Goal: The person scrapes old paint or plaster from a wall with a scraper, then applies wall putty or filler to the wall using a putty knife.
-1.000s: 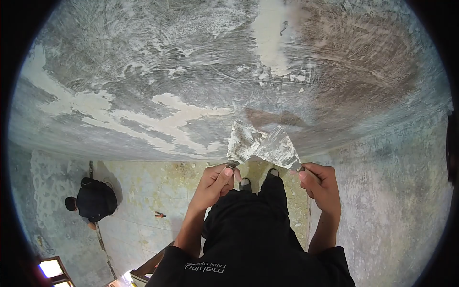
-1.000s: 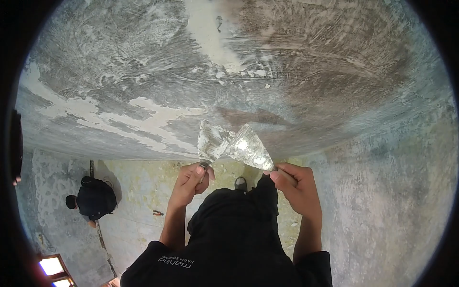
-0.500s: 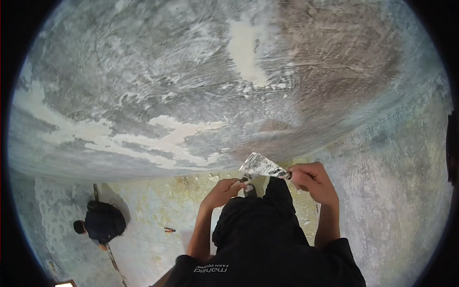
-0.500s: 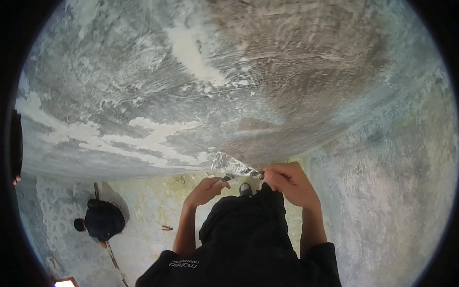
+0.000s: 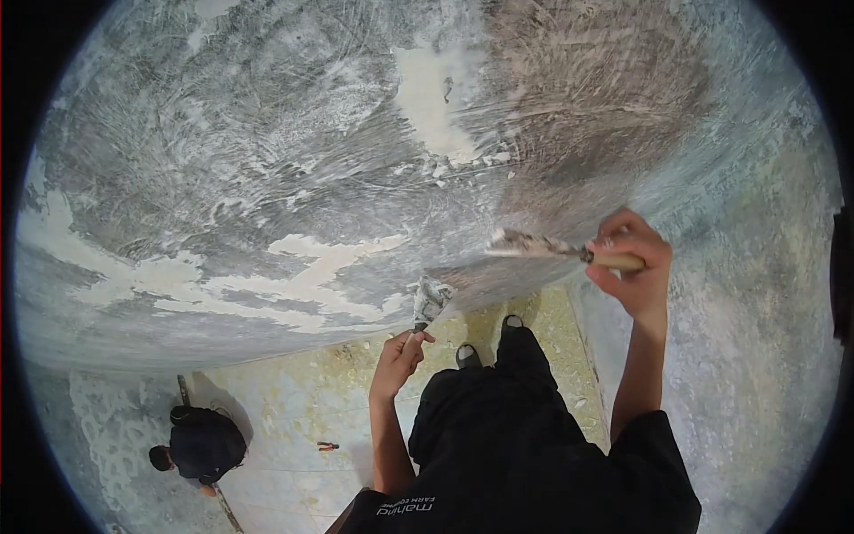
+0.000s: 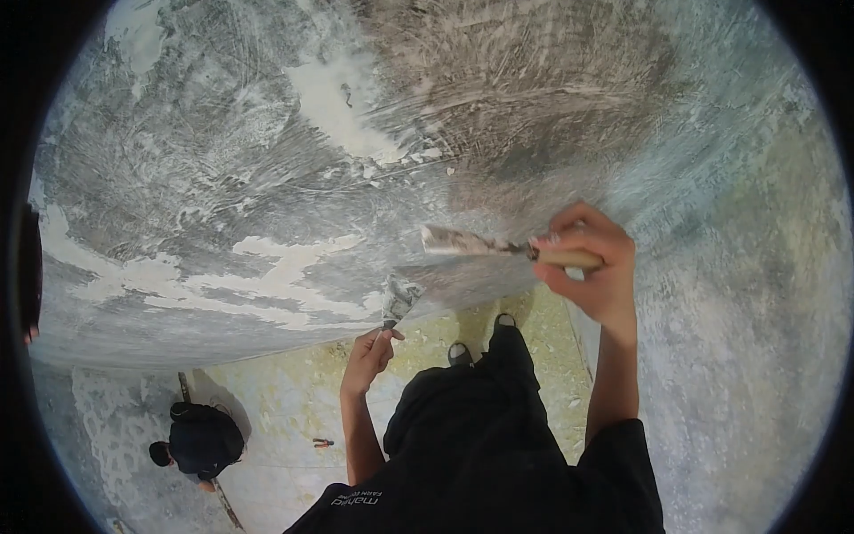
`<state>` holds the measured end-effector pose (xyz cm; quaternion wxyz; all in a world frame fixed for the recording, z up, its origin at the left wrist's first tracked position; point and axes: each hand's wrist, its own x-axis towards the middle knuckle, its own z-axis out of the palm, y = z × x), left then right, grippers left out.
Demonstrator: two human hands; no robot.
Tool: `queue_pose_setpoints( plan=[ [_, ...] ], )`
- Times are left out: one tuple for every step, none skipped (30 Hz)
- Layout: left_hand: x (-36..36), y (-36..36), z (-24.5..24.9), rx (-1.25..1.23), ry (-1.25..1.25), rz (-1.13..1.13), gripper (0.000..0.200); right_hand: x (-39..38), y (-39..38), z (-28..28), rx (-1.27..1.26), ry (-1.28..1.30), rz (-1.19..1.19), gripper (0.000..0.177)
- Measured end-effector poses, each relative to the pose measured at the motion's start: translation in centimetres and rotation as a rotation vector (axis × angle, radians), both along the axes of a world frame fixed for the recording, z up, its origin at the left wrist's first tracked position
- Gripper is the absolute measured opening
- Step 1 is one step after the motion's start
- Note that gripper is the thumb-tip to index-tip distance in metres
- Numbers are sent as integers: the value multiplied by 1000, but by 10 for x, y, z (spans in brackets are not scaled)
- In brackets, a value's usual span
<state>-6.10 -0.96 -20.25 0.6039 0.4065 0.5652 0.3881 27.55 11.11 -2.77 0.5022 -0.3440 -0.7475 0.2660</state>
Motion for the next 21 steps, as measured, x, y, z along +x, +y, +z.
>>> queue_pose_setpoints(
  plan=[
    [0, 0, 1, -3, -4, -1, 35, -3, 6, 3, -1, -1, 1, 30],
    [1, 0, 1, 1, -7, -3, 35, -6, 12, 5, -1, -2, 2, 30],
    [1, 0, 1, 4, -10, -4, 35, -10, 19, 5, 39, -28, -8, 30],
    [0, 0, 1, 8, -10, -4, 35, -13, 23, 8, 85, -52, -36, 29],
    [-1, 0, 2, 6, -10, 0, 35, -15, 27, 14, 129, -75, -63, 29],
    [-2, -1, 3, 3, -11, 5, 35, -17, 30, 19, 172, -100, -89, 29],
    [-3, -3, 4, 0, -14, 9, 35, -18, 32, 23, 180, -109, -88, 29],
    [-4, -3, 3, 2, -10, 8, 35, -19, 35, 27, 190, -121, -86, 29],
    [-5, -4, 2, 5, -7, 6, 35, -19, 37, 30, 199, -133, -85, 29],
    [-7, -5, 1, 8, -5, 3, 35, -18, 38, 32, 196, -143, -76, 31],
    [-7, -5, 0, 8, -6, 3, 35, -17, 40, 34, 192, -155, -66, 32],
    [-8, -5, 0, 9, -8, 3, 35, -16, 42, 35, 190, -166, -56, 34],
    [-8, -4, 0, 10, -9, 5, 35, -17, 44, 37, 216, -158, -46, 33],
    [-8, -4, 0, 9, -21, 9, 35, -18, 47, 38, 243, -149, -37, 32],
    [-8, -4, 1, 6, -33, 12, 35, -19, 49, 39, 267, -139, -28, 32],
    [-8, -3, 3, 5, -43, 13, 35, -19, 50, 40, 273, -127, -20, 32],
    [-7, -1, 3, 11, -37, 10, 35, -19, 52, 41, 281, -116, -12, 32],
    [-5, 0, 3, 15, -31, 8, 35, -18, 53, 42, 288, -106, -3, 32],
    [-4, 1, 4, 21, -27, 8, 35, -18, 52, 45, 281, -130, -16, 31],
    [-3, 2, 5, 22, -26, 9, 35, -18, 50, 50, 274, -155, -27, 31],
    [-2, 3, 6, 20, -25, 10, 35, -18, 48, 53, 265, -179, -37, 31]
  ],
)
